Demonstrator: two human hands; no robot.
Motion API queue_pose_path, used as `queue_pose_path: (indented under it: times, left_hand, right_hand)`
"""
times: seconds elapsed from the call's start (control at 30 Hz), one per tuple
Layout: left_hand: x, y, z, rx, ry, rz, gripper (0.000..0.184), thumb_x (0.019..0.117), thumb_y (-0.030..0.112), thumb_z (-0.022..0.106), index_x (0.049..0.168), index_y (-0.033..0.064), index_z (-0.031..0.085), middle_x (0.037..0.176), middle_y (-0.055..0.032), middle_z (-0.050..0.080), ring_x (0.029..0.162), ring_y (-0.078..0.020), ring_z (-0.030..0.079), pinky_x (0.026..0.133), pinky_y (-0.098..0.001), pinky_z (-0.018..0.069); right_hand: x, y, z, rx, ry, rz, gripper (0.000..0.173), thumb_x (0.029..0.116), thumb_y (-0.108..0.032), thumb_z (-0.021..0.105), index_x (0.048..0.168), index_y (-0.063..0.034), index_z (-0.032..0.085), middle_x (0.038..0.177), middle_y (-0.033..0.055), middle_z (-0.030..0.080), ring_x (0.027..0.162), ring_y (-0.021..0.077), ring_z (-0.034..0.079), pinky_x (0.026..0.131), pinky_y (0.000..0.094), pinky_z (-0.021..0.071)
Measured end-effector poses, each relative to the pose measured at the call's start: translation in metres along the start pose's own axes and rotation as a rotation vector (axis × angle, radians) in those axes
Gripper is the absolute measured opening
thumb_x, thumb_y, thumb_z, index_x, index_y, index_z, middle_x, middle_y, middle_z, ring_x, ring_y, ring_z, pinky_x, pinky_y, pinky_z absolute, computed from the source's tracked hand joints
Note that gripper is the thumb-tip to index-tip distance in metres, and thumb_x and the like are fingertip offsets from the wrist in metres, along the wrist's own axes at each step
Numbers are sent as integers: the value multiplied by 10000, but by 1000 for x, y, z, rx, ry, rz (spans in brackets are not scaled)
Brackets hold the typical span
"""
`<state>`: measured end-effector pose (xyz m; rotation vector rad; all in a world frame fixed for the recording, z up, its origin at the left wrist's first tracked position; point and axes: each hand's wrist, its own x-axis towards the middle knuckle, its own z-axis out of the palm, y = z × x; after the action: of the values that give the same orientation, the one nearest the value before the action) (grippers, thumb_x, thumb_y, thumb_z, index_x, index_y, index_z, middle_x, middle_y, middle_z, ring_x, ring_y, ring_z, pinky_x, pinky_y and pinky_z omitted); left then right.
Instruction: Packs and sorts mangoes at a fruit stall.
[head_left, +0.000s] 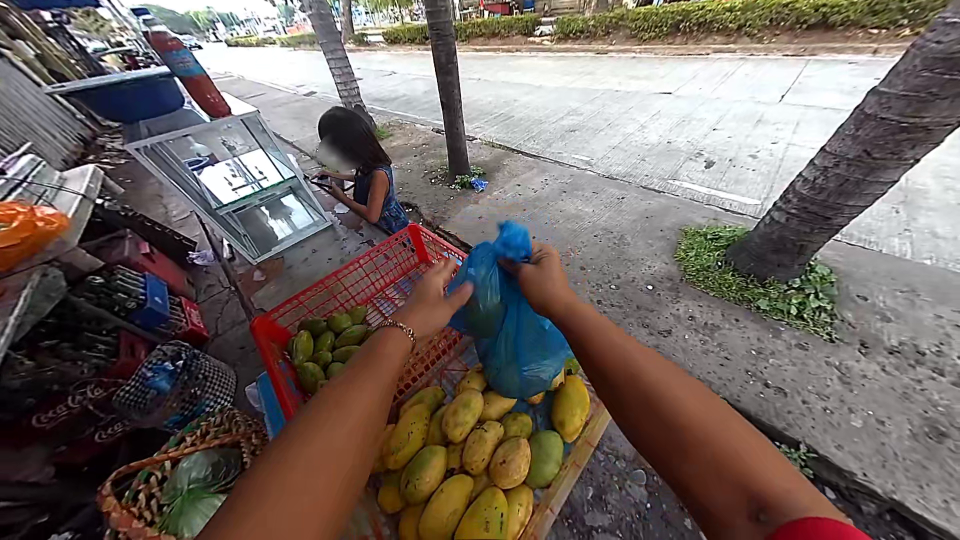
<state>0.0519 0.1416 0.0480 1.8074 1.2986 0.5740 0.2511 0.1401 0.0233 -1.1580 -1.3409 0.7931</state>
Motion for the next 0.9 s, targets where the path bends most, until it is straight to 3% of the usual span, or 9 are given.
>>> queue_pose_path:
  times: [0.07,0.1,0.13,0.2,0.27,0.37,0.67,0.8,0.9]
  left_hand:
    - [-2,-15,11,-90,-24,-243,474,1107,363,407,1481,83,483,1407,-201,559,1214,-333,627,963,-548,549]
    - [-2,-16,16,-139,25,-296,421,1104,332,437,1394,53,559,1291,-205,623,1072,-312,695,869,-500,601]
    - [-3,-15,20,-201,99,-327,344,1087,274,507,1301,25,610,1187,-196,658,947,-280,717,789,-445,618]
    - [0,-13,23,-285,236,-344,218,1028,195,628,1118,-3,647,1021,-162,669,838,-229,668,747,-394,570]
    - [8,-8,18,-310,350,-272,217,1013,155,645,1106,-40,656,1026,-193,666,902,-268,638,813,-462,528]
    - [26,17,-2,-453,475,-224,316,1061,190,548,1268,-43,596,1199,-222,629,1062,-296,637,926,-491,533]
    - [33,83,-2,-749,510,-98,340,1105,228,452,1364,12,500,1289,-202,553,1113,-286,624,880,-482,569]
    - [34,107,-24,-756,521,84,339,1107,256,444,1347,27,511,1279,-179,569,1130,-272,627,895,-495,573]
    - [28,137,-49,-730,483,168,350,1112,295,421,1357,57,498,1266,-171,571,1108,-301,645,838,-543,596]
  right_hand:
    - [2,-9,4,6,-5,38,68,951,-74,695,974,-21,729,880,72,731,835,117,694,801,380,576]
    - [4,-10,6,1,-2,40,76,945,-79,702,982,-20,730,888,78,733,841,126,696,805,393,575]
    - [6,-9,8,9,7,33,88,943,-78,703,999,-17,733,904,82,738,853,131,701,815,398,579]
    - [8,-6,13,77,44,28,79,942,-50,697,999,-7,729,896,77,737,837,112,699,803,366,585]
    - [11,-7,11,133,92,31,55,928,-25,703,975,-3,724,873,68,731,814,100,692,784,339,585]
    - [12,-8,-7,146,164,56,100,913,-47,740,1001,-5,716,890,69,735,825,104,701,793,335,595]
    - [2,-15,-46,164,227,-36,176,875,-26,773,1031,-17,692,905,33,739,826,76,709,794,294,610]
    - [4,-24,-58,203,178,-14,256,906,-57,753,1134,-4,653,965,64,737,867,116,724,814,324,623]
    - [11,-31,-63,216,136,-57,269,909,-70,752,1148,-4,645,975,62,735,880,119,727,826,323,625]
